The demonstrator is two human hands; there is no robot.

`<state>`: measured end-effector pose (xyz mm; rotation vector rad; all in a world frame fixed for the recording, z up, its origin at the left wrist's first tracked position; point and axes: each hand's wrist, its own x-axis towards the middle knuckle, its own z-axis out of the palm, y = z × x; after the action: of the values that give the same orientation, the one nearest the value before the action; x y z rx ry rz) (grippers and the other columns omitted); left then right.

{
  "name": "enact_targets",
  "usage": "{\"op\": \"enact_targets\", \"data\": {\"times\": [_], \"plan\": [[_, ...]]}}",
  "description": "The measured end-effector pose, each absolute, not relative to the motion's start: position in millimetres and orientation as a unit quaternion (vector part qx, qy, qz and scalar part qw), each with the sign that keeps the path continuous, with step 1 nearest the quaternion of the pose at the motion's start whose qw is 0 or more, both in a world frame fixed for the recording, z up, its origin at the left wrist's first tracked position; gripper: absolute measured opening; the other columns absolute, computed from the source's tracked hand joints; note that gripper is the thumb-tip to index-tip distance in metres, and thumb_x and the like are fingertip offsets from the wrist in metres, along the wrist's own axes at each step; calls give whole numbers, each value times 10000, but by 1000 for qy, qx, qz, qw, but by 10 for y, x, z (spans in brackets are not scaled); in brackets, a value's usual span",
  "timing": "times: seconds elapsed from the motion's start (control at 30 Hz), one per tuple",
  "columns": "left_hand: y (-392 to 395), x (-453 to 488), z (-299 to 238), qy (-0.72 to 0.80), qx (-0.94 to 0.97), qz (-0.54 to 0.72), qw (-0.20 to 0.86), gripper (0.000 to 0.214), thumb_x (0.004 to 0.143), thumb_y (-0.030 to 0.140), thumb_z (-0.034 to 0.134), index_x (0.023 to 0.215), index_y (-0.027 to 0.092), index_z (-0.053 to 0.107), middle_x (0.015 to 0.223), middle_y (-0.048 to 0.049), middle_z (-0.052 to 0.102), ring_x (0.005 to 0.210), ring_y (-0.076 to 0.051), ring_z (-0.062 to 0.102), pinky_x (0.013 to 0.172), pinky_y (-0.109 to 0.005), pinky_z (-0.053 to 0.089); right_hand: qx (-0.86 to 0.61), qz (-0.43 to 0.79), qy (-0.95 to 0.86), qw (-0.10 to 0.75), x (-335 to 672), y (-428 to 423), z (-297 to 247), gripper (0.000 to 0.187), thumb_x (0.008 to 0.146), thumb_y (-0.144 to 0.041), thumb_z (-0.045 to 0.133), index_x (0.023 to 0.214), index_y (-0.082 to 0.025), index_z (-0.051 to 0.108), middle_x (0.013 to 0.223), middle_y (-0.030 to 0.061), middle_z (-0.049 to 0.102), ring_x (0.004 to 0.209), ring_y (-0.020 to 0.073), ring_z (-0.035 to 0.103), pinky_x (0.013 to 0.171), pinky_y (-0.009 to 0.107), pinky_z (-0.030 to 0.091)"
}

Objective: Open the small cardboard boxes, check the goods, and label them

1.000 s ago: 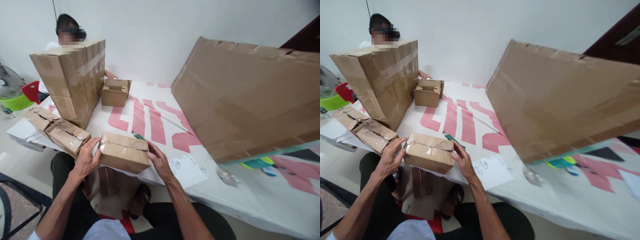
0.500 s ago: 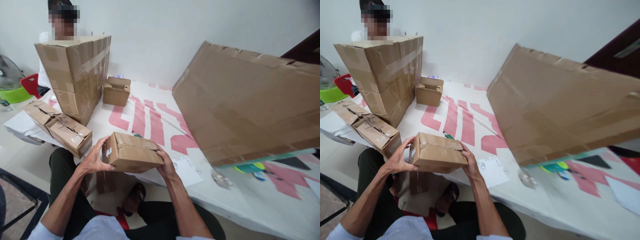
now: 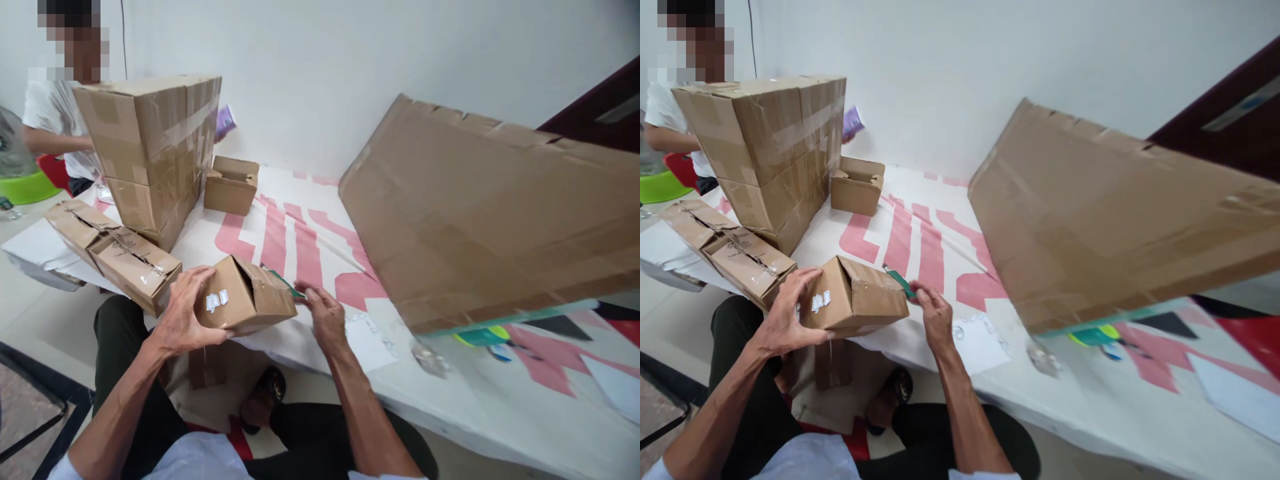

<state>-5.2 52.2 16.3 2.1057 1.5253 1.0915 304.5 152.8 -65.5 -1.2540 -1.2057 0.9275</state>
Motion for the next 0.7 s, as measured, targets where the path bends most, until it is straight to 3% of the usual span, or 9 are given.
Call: {"op": "enact_targets", "data": {"times": [0.13,0.2,0.3,0.47,0.7], "plan": [[525,61,247,533,750,369,128,1078,600,422,968,1541,255,471,1525,-179,538,1397,-422,523,1168,-586,394,-437,163,-676,571,2865,1187,145,225,959,-435,703,1072,-257,781,1107,85,752,1074,286,685,969,478,565],[547,141,277,529,756,366,119,1089,603,436,970,1553,268,465,1536,-176,527,1410,-428,504,1171,-596,377,-344,69,-786,508,2729,1014,519,125,967,-309,725,1077,-285,779,1073,65,748,1040,266,671,965,466,551],[584,264,314,527,762,359,116,1088,620,464,954,1571,289,454,1537,-172,524,1419,-443,480,1153,-601,376,-252,-18,-886,389,2558,910,856,119,1005,-212,669,1060,-257,764,1057,71,740,1001,250,640,919,444,535],[616,415,352,528,764,357,100,1030,654,479,906,1561,284,459,1526,-167,532,1382,-442,492,1121,-593,388,-221,-116,-940,231,2535,1049,960,143,1040,-276,652,960,-207,747,1002,69,711,962,234,591,847,381,485],[623,478,408,523,776,343,86,974,675,450,868,1534,229,464,1523,-192,527,1378,-441,486,1105,-612,399,-209,-168,-945,186,2551,1072,988,212,1022,-185,648,826,-200,727,927,58,691,907,216,554,806,354,440]]}}
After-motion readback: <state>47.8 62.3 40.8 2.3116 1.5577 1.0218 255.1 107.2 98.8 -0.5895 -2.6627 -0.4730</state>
